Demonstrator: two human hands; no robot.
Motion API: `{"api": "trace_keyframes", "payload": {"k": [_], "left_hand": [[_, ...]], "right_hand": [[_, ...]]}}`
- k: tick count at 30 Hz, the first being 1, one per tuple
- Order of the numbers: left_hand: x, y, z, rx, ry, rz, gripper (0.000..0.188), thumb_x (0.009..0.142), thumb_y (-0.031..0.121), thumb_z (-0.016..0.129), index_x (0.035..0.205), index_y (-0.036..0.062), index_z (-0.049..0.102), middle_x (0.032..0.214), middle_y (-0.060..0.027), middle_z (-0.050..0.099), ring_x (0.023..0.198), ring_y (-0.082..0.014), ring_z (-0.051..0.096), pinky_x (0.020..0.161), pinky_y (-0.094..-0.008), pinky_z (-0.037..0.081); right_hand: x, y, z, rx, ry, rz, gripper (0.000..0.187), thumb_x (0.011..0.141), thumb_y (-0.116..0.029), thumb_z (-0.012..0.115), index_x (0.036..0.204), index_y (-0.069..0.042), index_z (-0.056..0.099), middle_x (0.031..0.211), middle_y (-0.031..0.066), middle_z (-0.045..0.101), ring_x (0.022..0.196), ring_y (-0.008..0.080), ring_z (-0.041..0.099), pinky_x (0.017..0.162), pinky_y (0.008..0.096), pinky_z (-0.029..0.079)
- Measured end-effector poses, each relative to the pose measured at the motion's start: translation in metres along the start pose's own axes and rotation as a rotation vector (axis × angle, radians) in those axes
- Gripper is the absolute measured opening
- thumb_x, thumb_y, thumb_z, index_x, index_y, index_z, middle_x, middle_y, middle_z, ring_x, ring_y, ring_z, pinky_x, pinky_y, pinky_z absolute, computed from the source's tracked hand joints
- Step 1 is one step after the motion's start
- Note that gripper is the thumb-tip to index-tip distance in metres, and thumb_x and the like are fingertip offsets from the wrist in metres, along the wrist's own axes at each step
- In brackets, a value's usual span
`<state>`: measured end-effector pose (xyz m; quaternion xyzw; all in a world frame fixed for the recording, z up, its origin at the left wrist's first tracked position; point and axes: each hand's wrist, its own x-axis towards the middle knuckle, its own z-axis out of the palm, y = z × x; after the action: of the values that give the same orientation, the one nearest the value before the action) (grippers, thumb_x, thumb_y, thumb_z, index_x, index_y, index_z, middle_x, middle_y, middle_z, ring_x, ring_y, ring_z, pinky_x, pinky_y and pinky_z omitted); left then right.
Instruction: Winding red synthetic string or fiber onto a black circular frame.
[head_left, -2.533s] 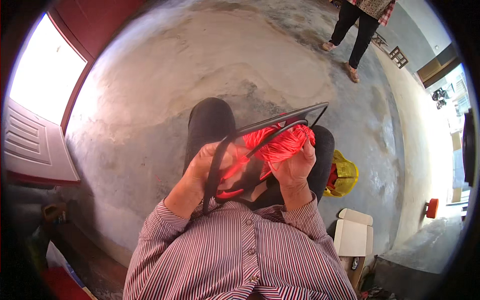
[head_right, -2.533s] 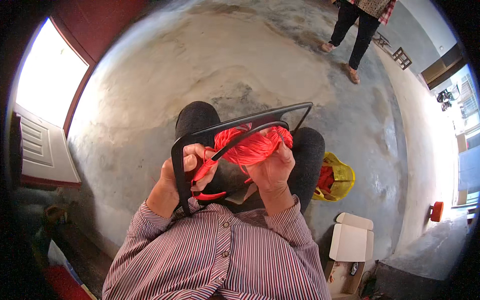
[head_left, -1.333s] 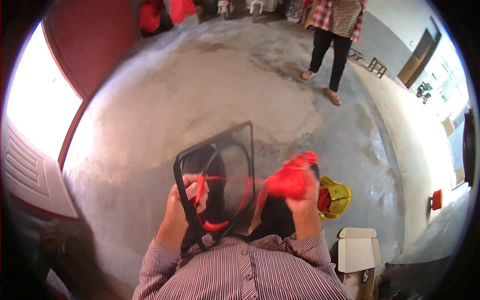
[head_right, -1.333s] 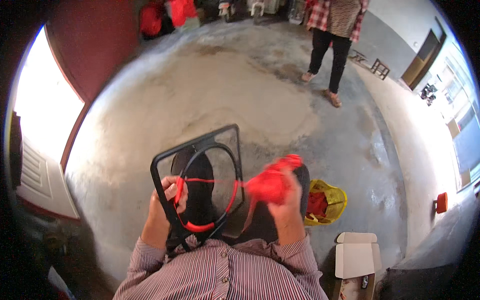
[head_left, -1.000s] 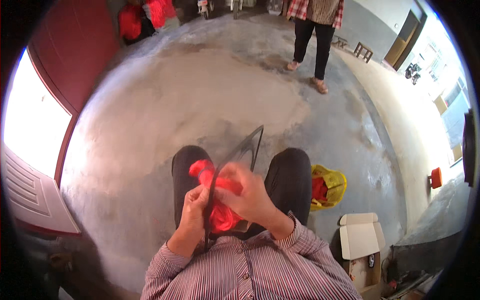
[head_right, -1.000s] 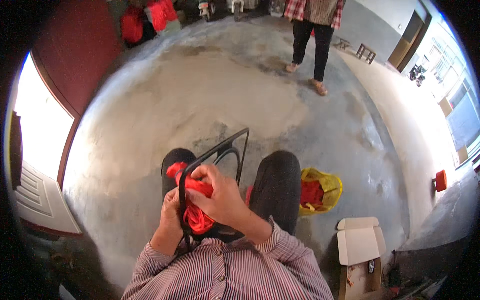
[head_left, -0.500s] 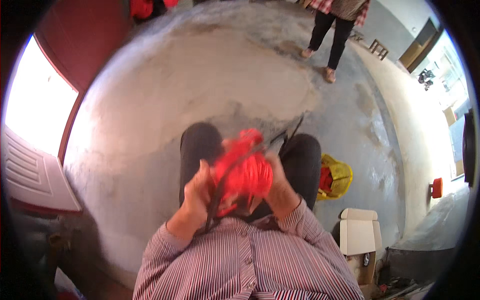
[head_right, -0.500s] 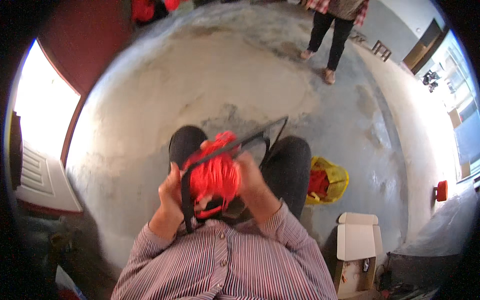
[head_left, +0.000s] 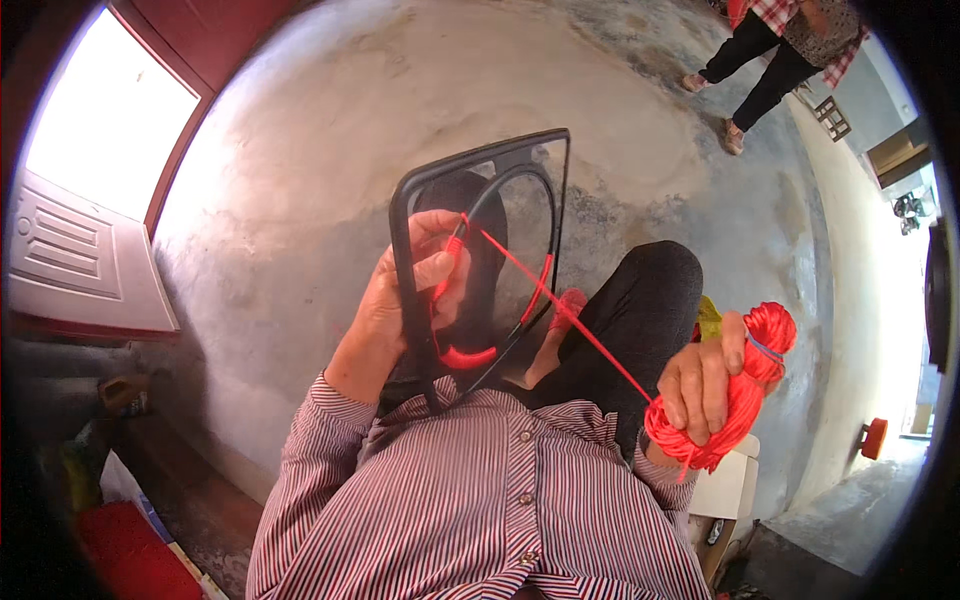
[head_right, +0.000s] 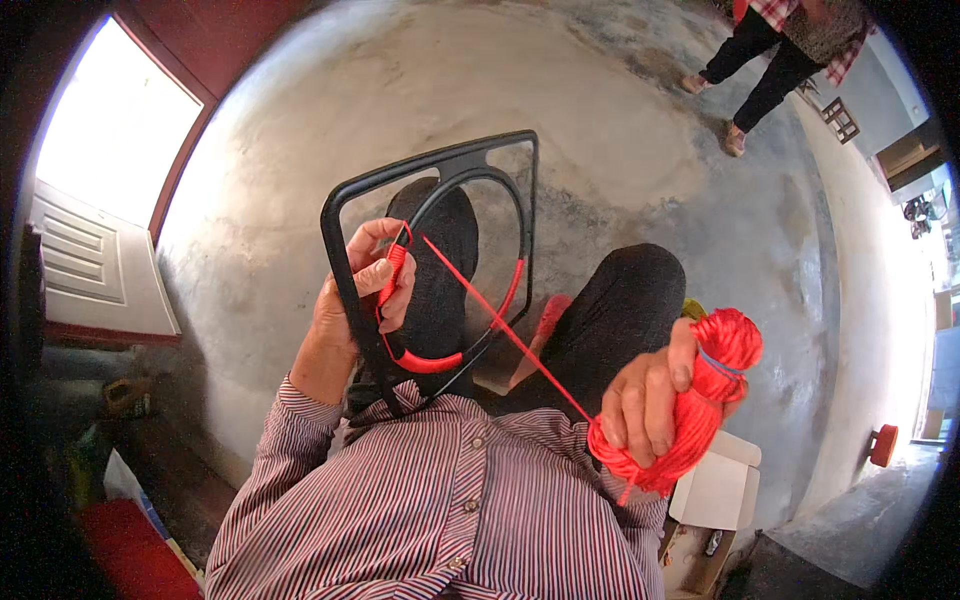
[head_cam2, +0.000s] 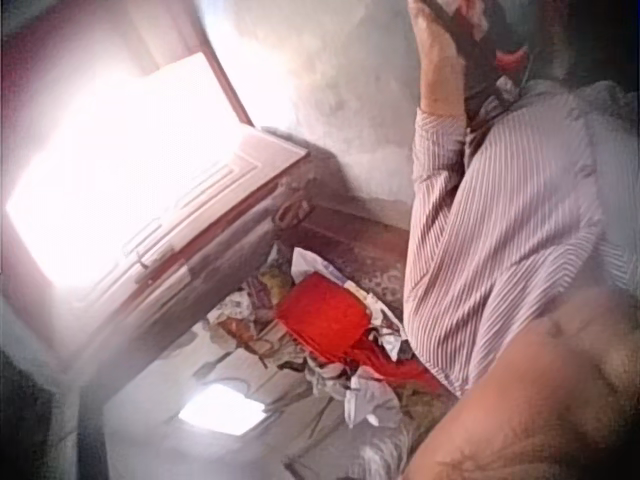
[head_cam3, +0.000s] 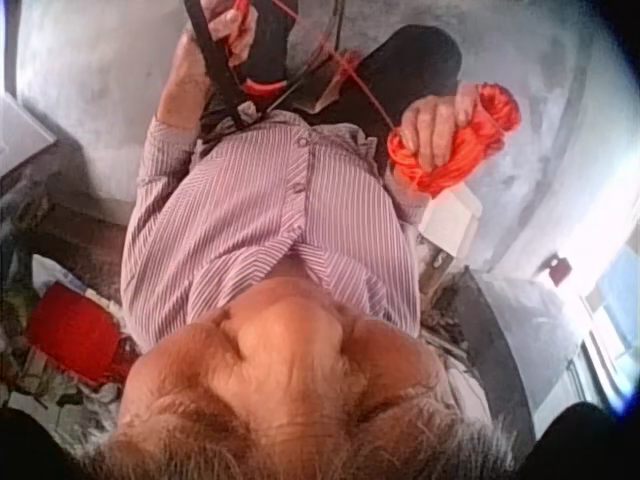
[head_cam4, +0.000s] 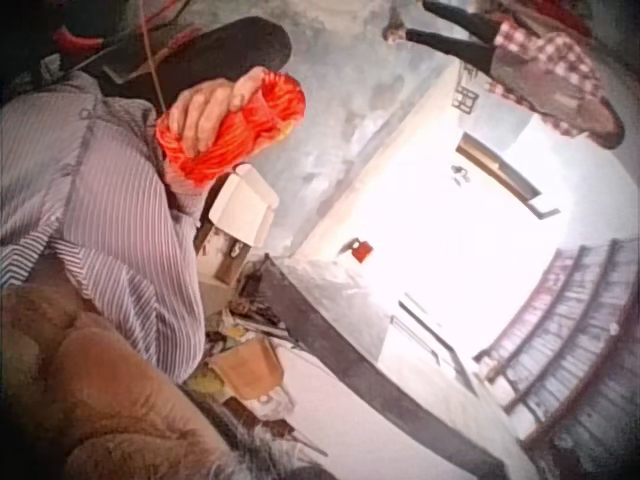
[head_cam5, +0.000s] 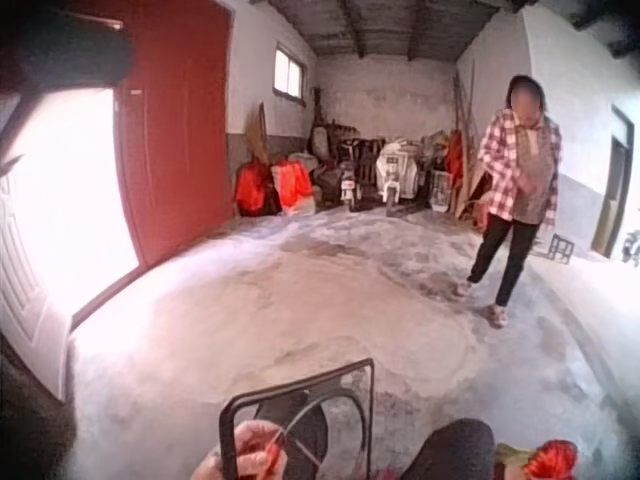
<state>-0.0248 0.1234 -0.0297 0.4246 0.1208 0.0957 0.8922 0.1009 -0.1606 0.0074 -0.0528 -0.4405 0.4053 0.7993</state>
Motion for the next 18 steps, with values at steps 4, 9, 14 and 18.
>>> {"api": "trace_keyframes", "payload": {"k": [4,9,14,18], "left_hand": [[-0.002,0.004,0.000,0.085,0.007,0.029,0.054,0.081,0.025,0.070,0.125,0.0092,0.041,0.077,-0.0084,0.054,0.044,-0.0121,0.047,0.034,-0.0223,0.030],[-0.001,0.003,-0.003,0.037,0.074,-0.015,0.058,0.081,0.024,0.070,0.127,0.0105,0.038,0.079,-0.0099,0.056,0.045,-0.0129,0.048,0.035,-0.0233,0.033],[-0.006,0.008,-0.011,0.031,0.045,-0.010,0.044,0.083,0.021,0.068,0.120,0.0072,0.048,0.083,-0.0114,0.058,0.050,-0.0146,0.052,0.039,-0.0245,0.037],[-0.004,0.003,0.008,0.063,0.052,0.047,0.031,0.088,0.021,0.061,0.111,0.0000,0.056,0.085,-0.0118,0.060,0.058,-0.0149,0.053,0.042,-0.0241,0.036]], "right_hand": [[-0.016,-0.011,0.012,0.083,0.151,-0.079,0.030,0.098,-0.037,0.038,0.100,-0.008,0.033,0.064,0.0101,0.059,0.053,0.0235,0.061,0.061,0.0410,0.049],[-0.012,-0.017,0.036,0.182,0.389,-0.264,0.036,0.100,-0.040,0.023,0.093,-0.007,0.034,0.054,0.0075,0.054,0.037,0.0208,0.052,0.050,0.0371,0.047],[-0.055,-0.046,0.001,0.056,0.560,-0.256,0.027,0.099,-0.028,0.029,0.086,-0.007,0.038,0.052,0.0000,0.041,0.040,0.0173,0.050,0.040,0.0259,0.041],[-0.034,-0.003,-0.012,-0.339,1.080,-0.201,0.027,0.095,-0.029,0.047,0.107,-0.005,0.050,0.089,0.0084,0.057,0.081,0.0217,0.060,0.064,0.0376,0.050]]}}
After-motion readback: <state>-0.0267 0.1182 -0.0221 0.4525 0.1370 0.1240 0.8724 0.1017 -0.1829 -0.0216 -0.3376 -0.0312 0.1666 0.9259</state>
